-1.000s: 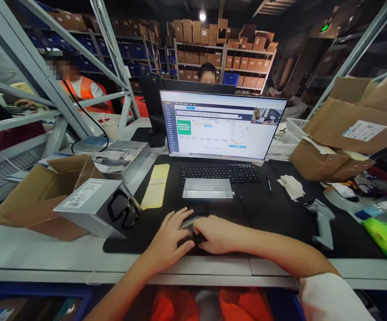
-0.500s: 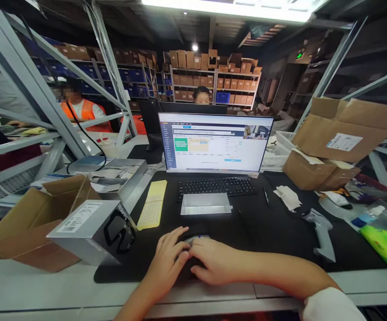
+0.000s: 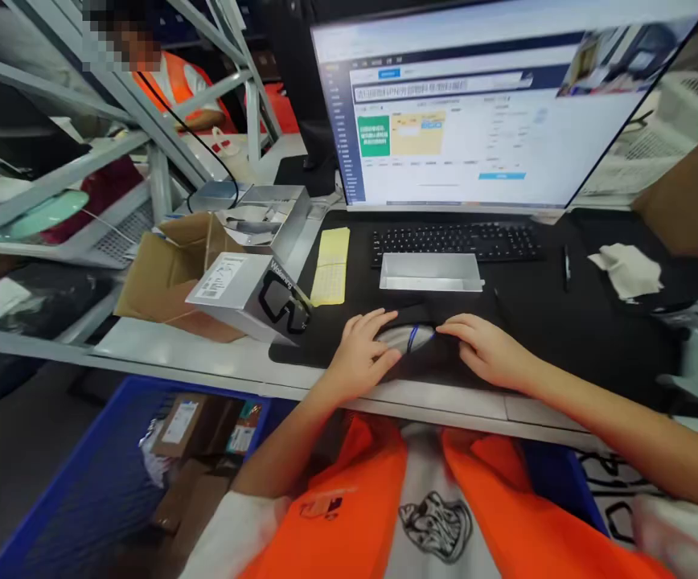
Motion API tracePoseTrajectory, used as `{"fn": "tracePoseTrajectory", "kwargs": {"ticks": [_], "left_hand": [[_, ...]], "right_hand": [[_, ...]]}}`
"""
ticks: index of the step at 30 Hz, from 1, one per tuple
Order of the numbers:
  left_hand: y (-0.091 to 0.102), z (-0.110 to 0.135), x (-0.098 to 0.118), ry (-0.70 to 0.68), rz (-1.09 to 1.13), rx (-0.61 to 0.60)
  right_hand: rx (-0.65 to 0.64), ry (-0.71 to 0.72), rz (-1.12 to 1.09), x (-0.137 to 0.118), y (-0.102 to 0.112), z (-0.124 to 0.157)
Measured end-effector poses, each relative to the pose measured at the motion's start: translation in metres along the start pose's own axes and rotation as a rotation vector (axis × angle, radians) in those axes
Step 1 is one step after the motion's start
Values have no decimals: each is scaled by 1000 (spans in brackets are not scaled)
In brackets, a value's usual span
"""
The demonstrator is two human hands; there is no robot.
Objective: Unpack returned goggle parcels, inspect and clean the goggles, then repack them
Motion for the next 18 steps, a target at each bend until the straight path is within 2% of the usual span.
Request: {"fn": "tracePoseTrajectory", "kwargs": {"ticks": [3,6,9,12,15,18], "left_hand": [[2,-7,9,6,-29,-30],[0,-18,30,-51,-72,-82],[-10,-24,47,-101,-191,-207],[-12,-22,44,-36,-280,-267],[-4,-19,38,-30,-255,-254],[8,-19,40,-112,-185,-157]], "right_hand": [[-42,-35,-7,2,-14,7],[-57,-41,4,-5,-19,0],[-108,-41,11,0,-16,-7],[-60,-96,-7,19,-7,-4],[25,-139,21,34,-3,6],[20,-148,34,32,-9,9]]}}
Point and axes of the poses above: each hand's wrist, its own z-axis away from the middle knuckle, its own y-axis out of the back of the hand, x = y × z, the point moved 9 cm from there along -z, towards the middle knuckle, and after that the axes turned 4 degrees about -z, right-handed, at the moved point
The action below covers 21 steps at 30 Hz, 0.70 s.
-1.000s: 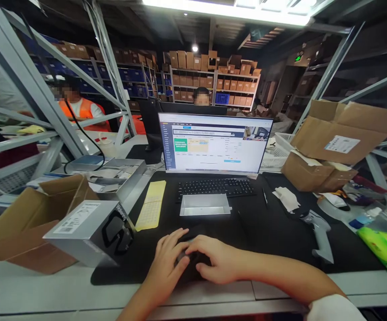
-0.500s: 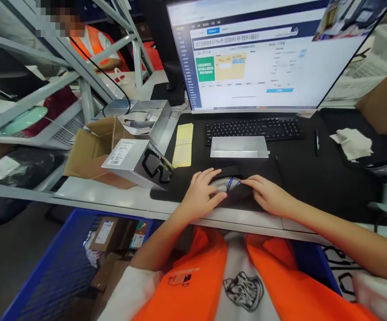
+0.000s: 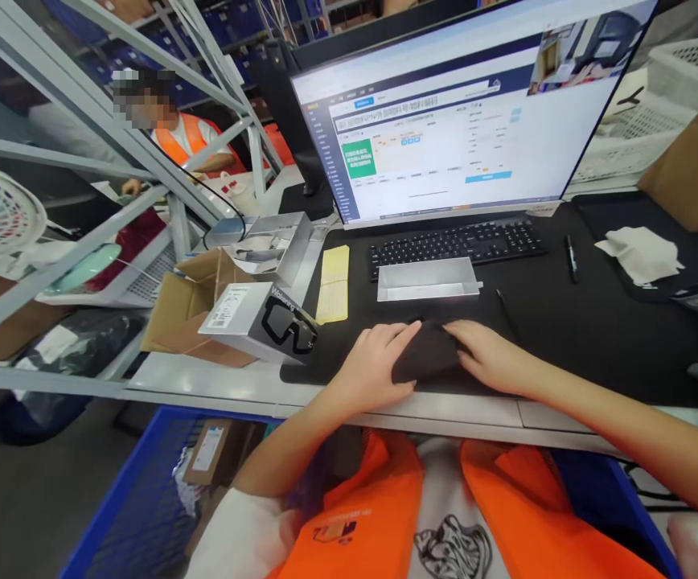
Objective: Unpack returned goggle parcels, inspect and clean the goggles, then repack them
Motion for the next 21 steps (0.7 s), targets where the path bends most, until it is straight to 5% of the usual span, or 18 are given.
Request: {"fn": "tracePoseTrajectory", "kwargs": {"ticks": [5,13,16,21], "left_hand": [[9,-4,3,-72,39,112],[0,-17,-5,-36,169,174],[-4,-24,-6,-24,177,124],[-17,-37,4,-57,163,-56]], "right_hand": [[-57,-156,14,3,3,-2],[21,-312,81,19,17,5],[-51,-373,21,24,21,11],[-198,-463,-409,26,18,28]]}}
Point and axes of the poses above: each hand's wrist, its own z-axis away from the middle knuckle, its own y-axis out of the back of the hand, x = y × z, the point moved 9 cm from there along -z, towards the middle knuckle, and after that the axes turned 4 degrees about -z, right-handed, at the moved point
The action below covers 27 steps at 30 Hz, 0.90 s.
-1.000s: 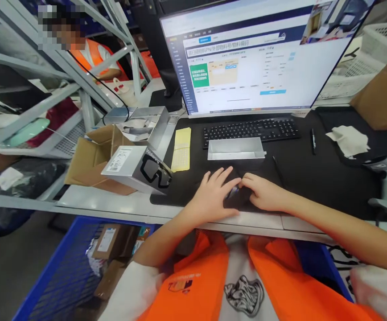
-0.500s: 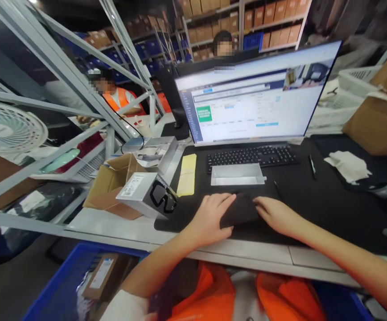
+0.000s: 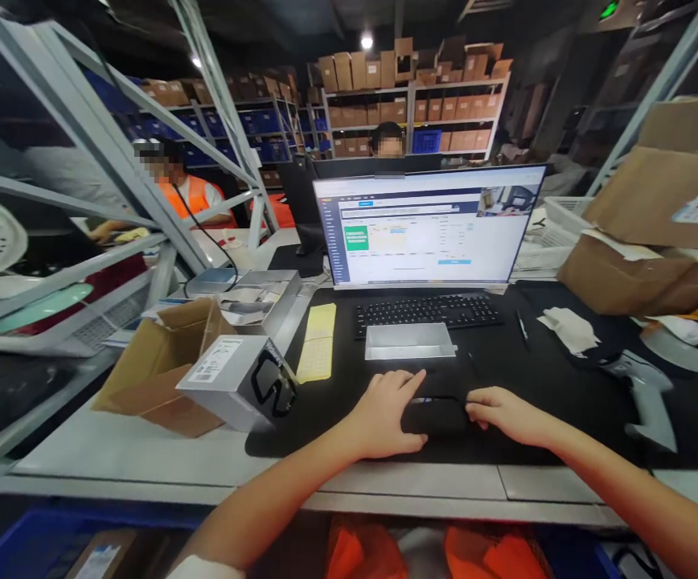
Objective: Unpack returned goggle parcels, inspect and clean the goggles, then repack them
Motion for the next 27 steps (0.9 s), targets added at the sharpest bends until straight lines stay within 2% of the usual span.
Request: {"fn": "tracePoseTrajectory", "kwargs": {"ticks": [3,5,7,10,14,16,18,20,23,25,27], "left_hand": [[-5,-3,7,-29,-20,-51],[-8,-4,9,-32,-32,-68],[-10,-7,10,-30,-33,-78],[-16,-18,16,-40,-56,-88],[-21,-33,19,10,-172,-59],[-23,-34,19,-5,-208,-48],[-22,-32,19,-42,-194,-19],[-19,-29,17,-67,-136,13],[-12,-27,9,-33,65,89],[-6,-27,3,-13,218,179],[-1,-25,2,-29,314,283]], "right_hand": [[-18,-47,-120,6,-1,10],[33,-45,-172,2,3,15],[108,-21,-167,-13,10,18],[161,46,27,-57,6,14],[209,243,398,-126,-21,-3],[226,341,531,-142,-35,-7],[253,409,563,-139,-37,-4],[330,420,516,-120,-26,3],[405,351,450,-81,-8,13],[381,289,450,-61,-7,17],[359,255,453,-53,-11,18]]}}
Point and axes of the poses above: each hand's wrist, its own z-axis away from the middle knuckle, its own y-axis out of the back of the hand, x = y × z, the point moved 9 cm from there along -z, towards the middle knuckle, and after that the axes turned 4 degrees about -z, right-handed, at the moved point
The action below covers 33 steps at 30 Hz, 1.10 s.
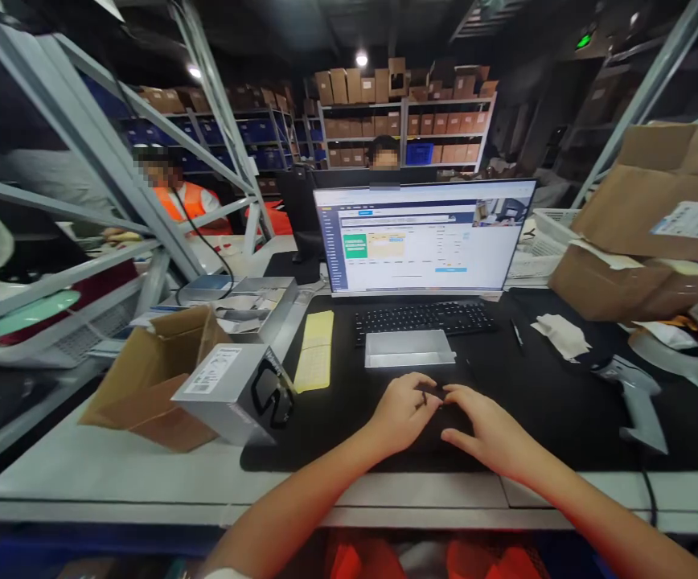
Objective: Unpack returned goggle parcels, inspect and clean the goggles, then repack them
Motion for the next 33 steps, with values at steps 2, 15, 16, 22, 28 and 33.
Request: {"fn": "tracePoseTrajectory", "kwargs": {"ticks": [2,15,16,22,28,33], "left_hand": [[2,2,6,-61,42,71],[103,40,-5,20,321,704],[101,37,-17,118,505,733],[54,8,-43,540,1318,578],[59,-4,-70,533,1318,737],[114,-45,-50,50,967,719]], "right_hand": [[-23,17,-18,-5,-4,-1],[431,334,-140,-16,79,15],[509,367,-129,-21,87,16],[793,396,-153,-29,107,0],[709,232,-530,15,115,-55],[550,210,-630,10,125,-111]]}}
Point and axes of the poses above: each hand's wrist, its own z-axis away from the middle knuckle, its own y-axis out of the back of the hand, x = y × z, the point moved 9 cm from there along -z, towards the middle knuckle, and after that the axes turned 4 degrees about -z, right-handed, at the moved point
